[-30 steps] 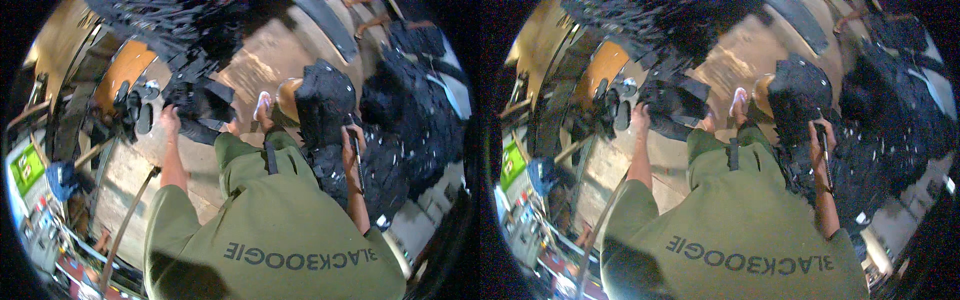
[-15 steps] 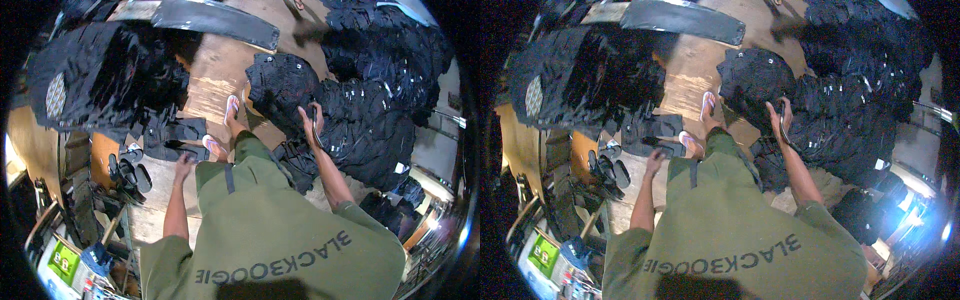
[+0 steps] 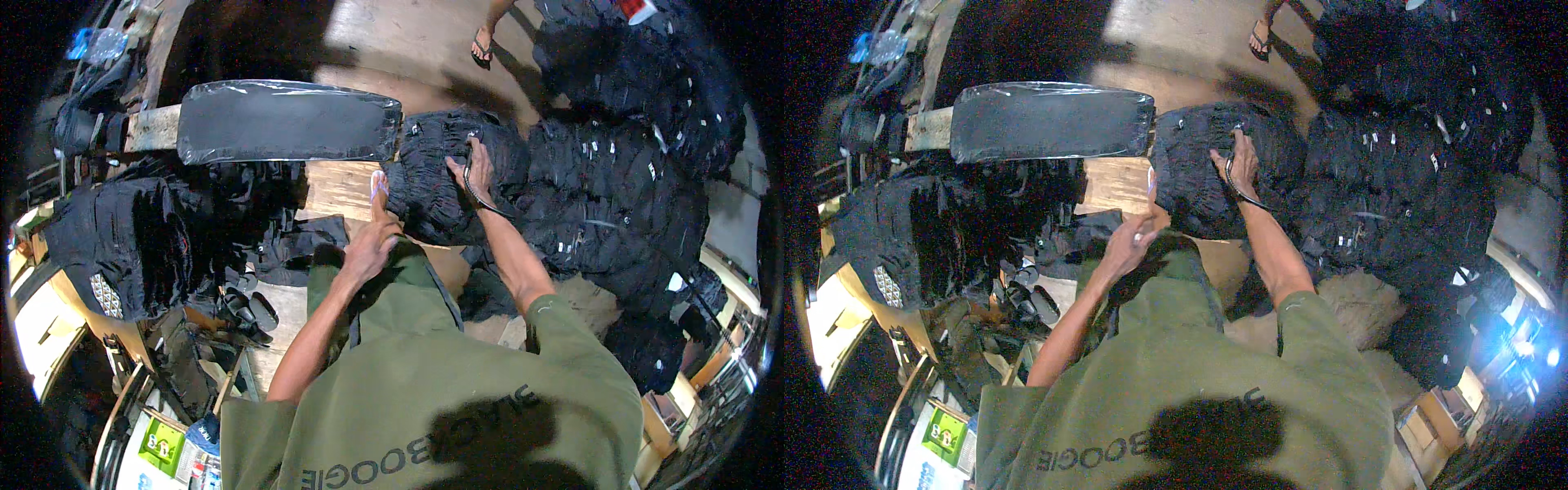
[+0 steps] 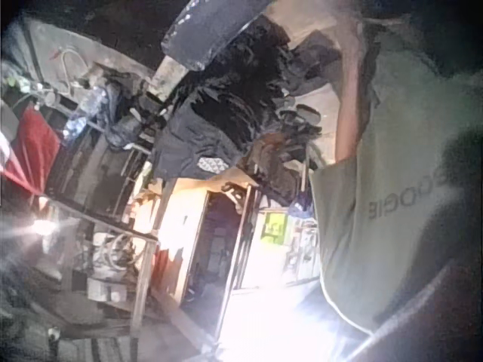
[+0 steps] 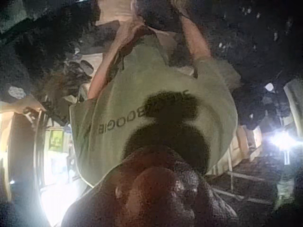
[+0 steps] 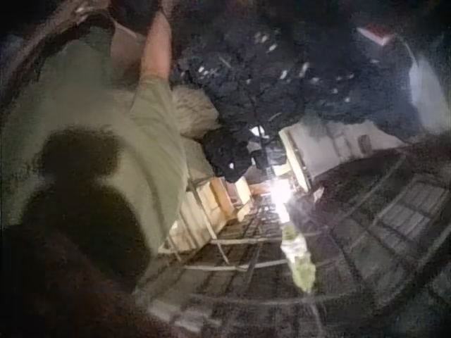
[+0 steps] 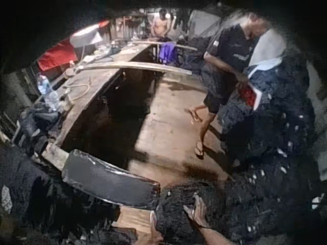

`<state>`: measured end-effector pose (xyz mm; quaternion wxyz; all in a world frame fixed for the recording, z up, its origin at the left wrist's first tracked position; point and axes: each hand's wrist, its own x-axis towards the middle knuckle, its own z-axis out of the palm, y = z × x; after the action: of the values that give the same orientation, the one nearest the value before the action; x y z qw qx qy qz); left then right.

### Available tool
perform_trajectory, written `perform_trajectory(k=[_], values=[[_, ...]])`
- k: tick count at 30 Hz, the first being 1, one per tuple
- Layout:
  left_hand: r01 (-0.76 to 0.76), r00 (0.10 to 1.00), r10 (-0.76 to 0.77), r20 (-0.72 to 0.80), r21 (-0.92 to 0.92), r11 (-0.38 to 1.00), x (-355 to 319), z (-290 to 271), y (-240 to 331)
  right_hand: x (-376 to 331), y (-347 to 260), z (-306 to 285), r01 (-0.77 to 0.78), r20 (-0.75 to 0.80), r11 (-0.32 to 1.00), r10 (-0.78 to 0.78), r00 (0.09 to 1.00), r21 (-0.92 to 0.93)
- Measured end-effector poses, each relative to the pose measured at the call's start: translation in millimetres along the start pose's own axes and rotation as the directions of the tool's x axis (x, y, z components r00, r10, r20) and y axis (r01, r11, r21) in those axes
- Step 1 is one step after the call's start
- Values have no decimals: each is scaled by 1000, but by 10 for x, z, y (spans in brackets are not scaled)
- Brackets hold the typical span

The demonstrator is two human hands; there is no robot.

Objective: The person repeatedly picks up black garments from a pile, places them on a wooden board, and uses a handheld marker to make marks on the fabric. After marking, the garment is set aside and another is picked up. The process is repeated multiple times.

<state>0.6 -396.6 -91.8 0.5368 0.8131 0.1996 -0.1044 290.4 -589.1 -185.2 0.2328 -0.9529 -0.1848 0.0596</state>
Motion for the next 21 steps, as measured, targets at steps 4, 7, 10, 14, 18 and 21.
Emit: perform_trajectory(k=[4,7,10,14,18,21], values=[[-114,971,140,194,-139,984,792,376,504,47,-2,-171,-48,-100,938,88,991,344],[-164,985,171,40,-136,977,1158,830,739,65,25,-213,-246,-138,904,310,941,349],[-77,993,61,-98,-168,983,1426,1244,930,70,-94,-323,-96,-236,953,168,957,289],[187,981,-166,103,-253,949,1570,1264,1004,38,-494,-691,-76,-236,942,159,959,328],[-321,910,337,-241,106,941,1267,671,873,62,-995,-830,-69,-282,923,186,941,379],[-15,993,15,-119,1,1000,995,114,781,250,-1404,-563,65,-300,932,48,953,357]])
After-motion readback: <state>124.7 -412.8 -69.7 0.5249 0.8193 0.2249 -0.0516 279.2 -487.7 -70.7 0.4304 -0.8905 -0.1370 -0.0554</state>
